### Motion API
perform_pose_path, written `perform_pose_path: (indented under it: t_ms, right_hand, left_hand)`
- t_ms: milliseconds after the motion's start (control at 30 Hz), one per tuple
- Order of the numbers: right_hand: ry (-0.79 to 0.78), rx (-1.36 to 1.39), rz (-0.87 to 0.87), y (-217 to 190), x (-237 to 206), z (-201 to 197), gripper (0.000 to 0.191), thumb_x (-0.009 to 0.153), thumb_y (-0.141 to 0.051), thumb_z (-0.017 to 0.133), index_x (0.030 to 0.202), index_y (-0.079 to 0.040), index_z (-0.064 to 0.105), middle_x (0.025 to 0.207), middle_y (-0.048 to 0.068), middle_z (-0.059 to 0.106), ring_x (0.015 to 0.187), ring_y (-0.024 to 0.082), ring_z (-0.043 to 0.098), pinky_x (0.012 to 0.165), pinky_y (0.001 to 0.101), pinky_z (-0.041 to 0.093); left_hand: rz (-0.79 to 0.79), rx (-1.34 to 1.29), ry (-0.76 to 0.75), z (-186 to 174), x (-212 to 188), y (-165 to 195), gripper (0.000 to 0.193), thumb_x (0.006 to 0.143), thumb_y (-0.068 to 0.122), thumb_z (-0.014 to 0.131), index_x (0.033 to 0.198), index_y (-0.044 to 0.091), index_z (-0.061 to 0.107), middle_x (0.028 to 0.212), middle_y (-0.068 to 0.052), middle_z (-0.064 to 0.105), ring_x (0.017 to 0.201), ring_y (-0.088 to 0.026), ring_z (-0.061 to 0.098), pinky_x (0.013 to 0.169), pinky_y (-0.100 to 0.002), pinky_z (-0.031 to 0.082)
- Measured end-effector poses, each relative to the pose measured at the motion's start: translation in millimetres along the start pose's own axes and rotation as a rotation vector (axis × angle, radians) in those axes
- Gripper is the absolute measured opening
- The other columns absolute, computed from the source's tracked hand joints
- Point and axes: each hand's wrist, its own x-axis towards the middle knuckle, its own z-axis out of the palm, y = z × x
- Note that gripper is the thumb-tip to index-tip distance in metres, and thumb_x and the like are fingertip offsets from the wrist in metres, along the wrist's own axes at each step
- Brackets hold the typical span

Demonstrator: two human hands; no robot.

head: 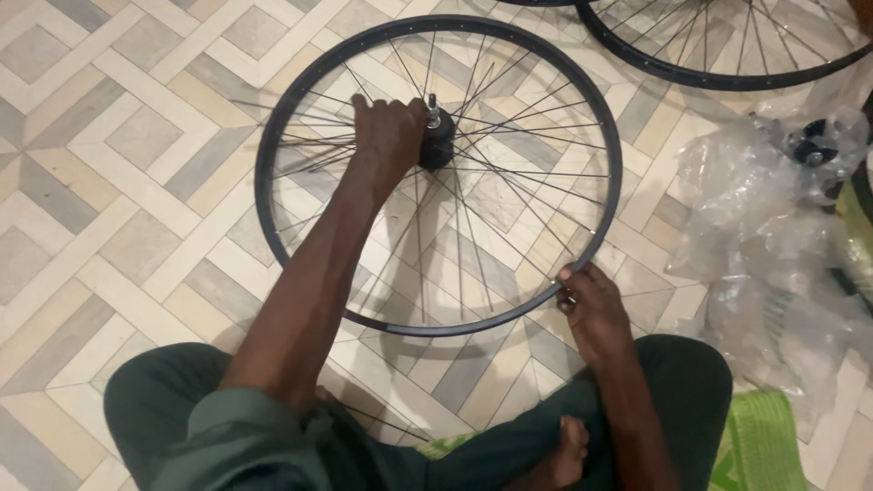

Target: The person sits on the floor and assembles a bicycle wheel by inserting spokes into the hub and rim, then tightening the nipples by hand. The person works methodically around the wheel, securing each spoke in sequence.

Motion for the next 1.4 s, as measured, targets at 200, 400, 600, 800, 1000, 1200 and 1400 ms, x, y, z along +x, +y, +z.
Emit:
perform_pose_path:
  t_ms: [200,400,600,800,1000,1200,1400]
  right_hand:
    - [0.004,0.002,-0.024,-9,-4,0,0.011,0.092,-0.014,0.071,0.098,-0.007,0.065,0.087,-0.001,0.059,0.077,0.011,0.051,0.068,0.0279,0.040]
    - [0.064,0.046,-0.116,-27,4,3,0.012,0.099,-0.015,0.070,0.096,-0.006,0.062,0.089,0.000,0.060,0.077,0.010,0.051,0.069,0.0257,0.040]
    - [0.070,0.091,-0.145,-44,20,12,0.015,0.099,-0.017,0.067,0.098,-0.002,0.068,0.087,0.002,0.060,0.075,0.010,0.051,0.065,0.0249,0.040]
    - [0.108,0.104,-0.152,-47,19,9,0.017,0.101,-0.017,0.067,0.102,-0.001,0.068,0.086,0.002,0.058,0.076,0.010,0.050,0.067,0.0244,0.041]
    - [0.123,0.054,-0.165,-49,18,7,0.018,0.101,-0.020,0.067,0.106,-0.003,0.068,0.092,0.000,0.060,0.079,0.008,0.050,0.069,0.0234,0.042]
    - [0.088,0.082,-0.172,-47,16,6,0.018,0.100,-0.019,0.068,0.108,-0.002,0.067,0.096,0.001,0.063,0.081,0.009,0.051,0.072,0.0252,0.042]
    - [0.104,0.047,-0.174,-43,15,2,0.020,0.101,-0.020,0.066,0.110,-0.001,0.068,0.094,0.001,0.063,0.080,0.009,0.051,0.071,0.0247,0.042]
  left_hand:
    - [0.036,-0.074,0.068,7,-17,-9,0.036,0.080,0.012,0.070,0.110,0.008,0.052,0.083,-0.014,0.069,0.075,-0.037,0.068,0.075,-0.058,0.046]
    - [0.200,0.068,0.089,3,-31,-28,0.029,0.090,0.007,0.060,0.117,0.002,0.050,0.086,-0.016,0.066,0.073,-0.034,0.068,0.063,-0.050,0.047]
    - [0.102,0.126,0.031,-5,-32,-21,0.036,0.087,0.004,0.064,0.120,0.003,0.051,0.089,-0.013,0.068,0.079,-0.032,0.068,0.071,-0.051,0.048]
    - [0.141,0.276,-0.087,-23,-41,-23,0.056,0.081,0.007,0.072,0.132,-0.003,0.051,0.111,-0.019,0.067,0.105,-0.035,0.066,0.089,-0.061,0.047]
    - [0.192,0.355,0.205,-51,-66,-1,0.068,0.070,0.013,0.074,0.133,0.000,0.053,0.133,-0.020,0.052,0.122,-0.040,0.057,0.095,-0.070,0.040]
    - [0.058,0.092,0.086,-44,-92,22,0.038,0.080,0.000,0.067,0.116,0.001,0.057,0.106,-0.016,0.060,0.099,-0.034,0.060,0.086,-0.052,0.045]
    - [-0.044,-0.051,0.137,-30,-104,22,0.032,0.077,-0.002,0.064,0.108,-0.002,0.059,0.087,-0.019,0.062,0.069,-0.036,0.064,0.055,-0.049,0.047]
